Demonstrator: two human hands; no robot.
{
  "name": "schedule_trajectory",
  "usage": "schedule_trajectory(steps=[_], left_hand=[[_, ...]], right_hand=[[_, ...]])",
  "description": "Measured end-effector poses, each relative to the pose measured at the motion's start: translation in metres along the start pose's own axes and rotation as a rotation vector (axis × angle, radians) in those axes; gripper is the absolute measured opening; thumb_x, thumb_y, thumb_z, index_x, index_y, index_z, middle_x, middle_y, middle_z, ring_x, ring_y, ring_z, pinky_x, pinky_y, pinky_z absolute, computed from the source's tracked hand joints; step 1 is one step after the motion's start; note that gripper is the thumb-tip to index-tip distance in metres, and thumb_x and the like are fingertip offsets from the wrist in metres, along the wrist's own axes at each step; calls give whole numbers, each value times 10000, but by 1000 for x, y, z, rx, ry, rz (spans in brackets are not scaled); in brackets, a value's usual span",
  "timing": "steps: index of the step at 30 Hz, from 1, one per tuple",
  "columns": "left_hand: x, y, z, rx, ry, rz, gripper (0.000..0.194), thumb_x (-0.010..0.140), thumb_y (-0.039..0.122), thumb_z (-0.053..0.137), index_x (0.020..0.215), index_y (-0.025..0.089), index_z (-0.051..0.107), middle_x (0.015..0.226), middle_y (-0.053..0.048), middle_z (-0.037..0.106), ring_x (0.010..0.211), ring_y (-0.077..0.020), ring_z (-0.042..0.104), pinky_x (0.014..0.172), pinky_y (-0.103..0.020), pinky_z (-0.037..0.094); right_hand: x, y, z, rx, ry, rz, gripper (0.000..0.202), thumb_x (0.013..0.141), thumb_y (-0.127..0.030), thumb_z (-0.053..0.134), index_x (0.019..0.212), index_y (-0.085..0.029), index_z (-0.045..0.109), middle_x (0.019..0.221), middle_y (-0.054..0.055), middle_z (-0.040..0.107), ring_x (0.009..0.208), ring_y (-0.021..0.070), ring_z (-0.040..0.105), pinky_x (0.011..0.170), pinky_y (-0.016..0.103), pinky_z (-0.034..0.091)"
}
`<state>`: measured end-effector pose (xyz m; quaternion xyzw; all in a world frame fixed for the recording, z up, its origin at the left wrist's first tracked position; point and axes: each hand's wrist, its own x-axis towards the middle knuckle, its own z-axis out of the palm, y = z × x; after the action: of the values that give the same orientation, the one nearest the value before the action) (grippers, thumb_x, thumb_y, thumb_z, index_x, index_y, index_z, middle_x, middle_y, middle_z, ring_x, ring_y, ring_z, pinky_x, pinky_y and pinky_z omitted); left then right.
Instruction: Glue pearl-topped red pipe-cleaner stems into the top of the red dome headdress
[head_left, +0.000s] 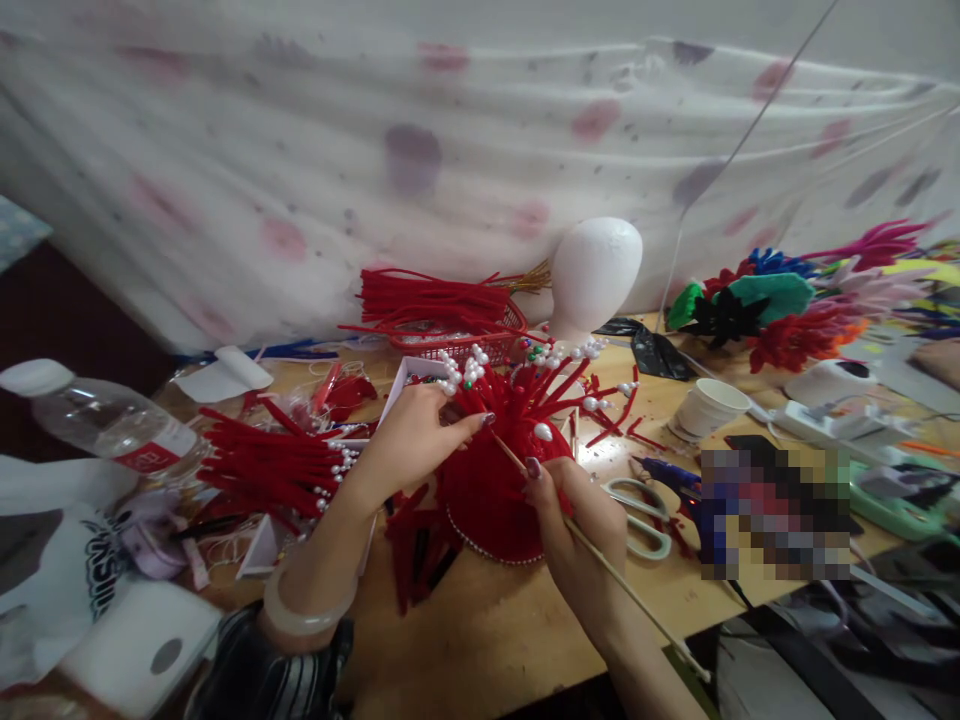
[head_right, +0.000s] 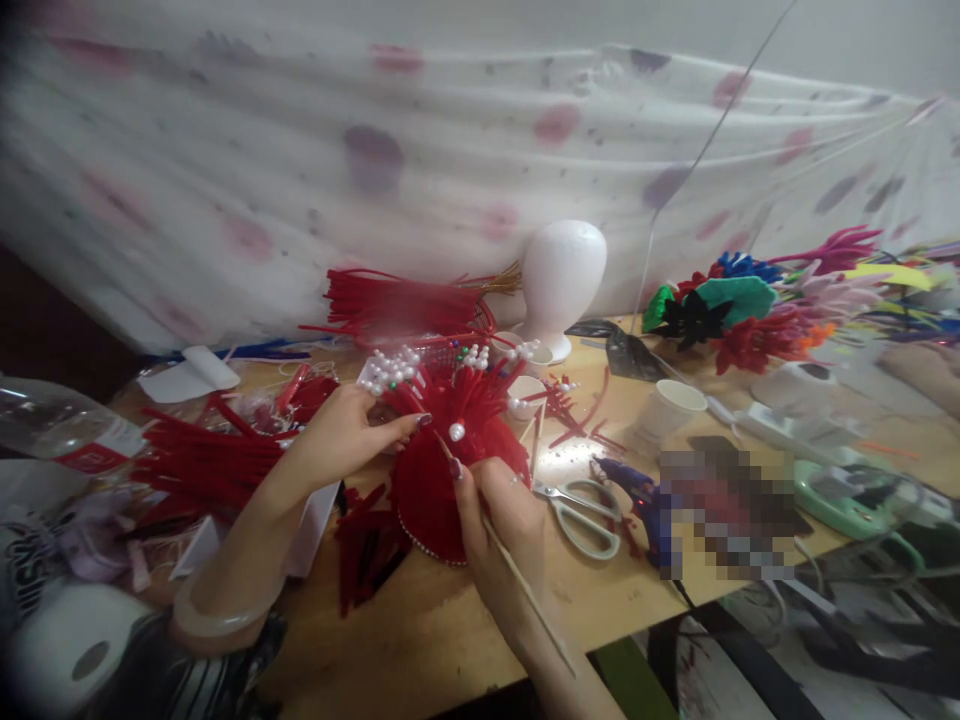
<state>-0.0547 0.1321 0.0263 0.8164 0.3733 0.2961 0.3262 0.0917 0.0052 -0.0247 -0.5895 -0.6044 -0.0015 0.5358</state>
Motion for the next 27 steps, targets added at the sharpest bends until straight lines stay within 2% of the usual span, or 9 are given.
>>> schedule_trajectory(steps=[5, 8, 13, 17, 20, 24, 27], left_hand=[[0, -4, -1, -56, -49, -24, 174, 814, 326, 664, 811, 167, 734, 806, -50, 773, 738, -210, 705, 660, -302, 554], [1, -4, -5, -56, -65, -46, 164, 807, 323, 673, 802, 172, 736, 838, -45, 775, 765, -210, 708, 688, -307, 555], [1, -6, -16, -53, -118, -110, 145, 757, 272, 693, 850, 168, 734, 804, -35, 764, 729, -202, 693, 636, -284, 539], [-1, -15, -22, -78, -231, -194, 68, 722, 226, 681, 734, 160, 690, 667, -5, 697, 563, -150, 626, 512, -234, 483], [-2, -22, -25, -126, -298, -232, 106, 709, 218, 680, 795, 158, 699, 659, 3, 672, 528, -137, 598, 492, -235, 490], [0, -22, -23, -224, -289, -226, 98, 713, 224, 695, 784, 157, 698, 708, -7, 696, 554, -126, 608, 512, -227, 517], [2, -16, -17, -311, -237, -286, 152, 759, 271, 694, 834, 140, 712, 720, -24, 716, 566, -124, 623, 552, -242, 540]], right_hand=[[-24, 14, -12, 76, 163, -37, 228, 946, -134, 511, 740, -198, 584, 676, -39, 608, 593, 75, 570, 580, 205, 427], [-37, 20, -16, 179, 211, -75, 227, 948, -130, 494, 760, -199, 601, 683, -29, 612, 601, 92, 598, 568, 223, 448], [-41, 24, -18, 236, 210, -64, 228, 945, -146, 492, 751, -197, 601, 661, -21, 607, 561, 110, 597, 548, 250, 460], [-40, 24, -21, 205, 206, -80, 216, 926, -109, 504, 755, -193, 606, 676, -17, 621, 560, 105, 600, 533, 240, 446], [-41, 26, -23, 160, 187, -59, 222, 926, -106, 498, 760, -199, 613, 667, -13, 616, 567, 110, 603, 528, 243, 443], [-41, 28, -24, 122, 181, -61, 219, 925, -117, 501, 757, -206, 611, 663, -10, 634, 559, 111, 594, 521, 238, 440], [-36, 27, -24, 101, 189, -77, 233, 919, -111, 503, 724, -209, 586, 658, -16, 647, 556, 104, 597, 526, 225, 444]])
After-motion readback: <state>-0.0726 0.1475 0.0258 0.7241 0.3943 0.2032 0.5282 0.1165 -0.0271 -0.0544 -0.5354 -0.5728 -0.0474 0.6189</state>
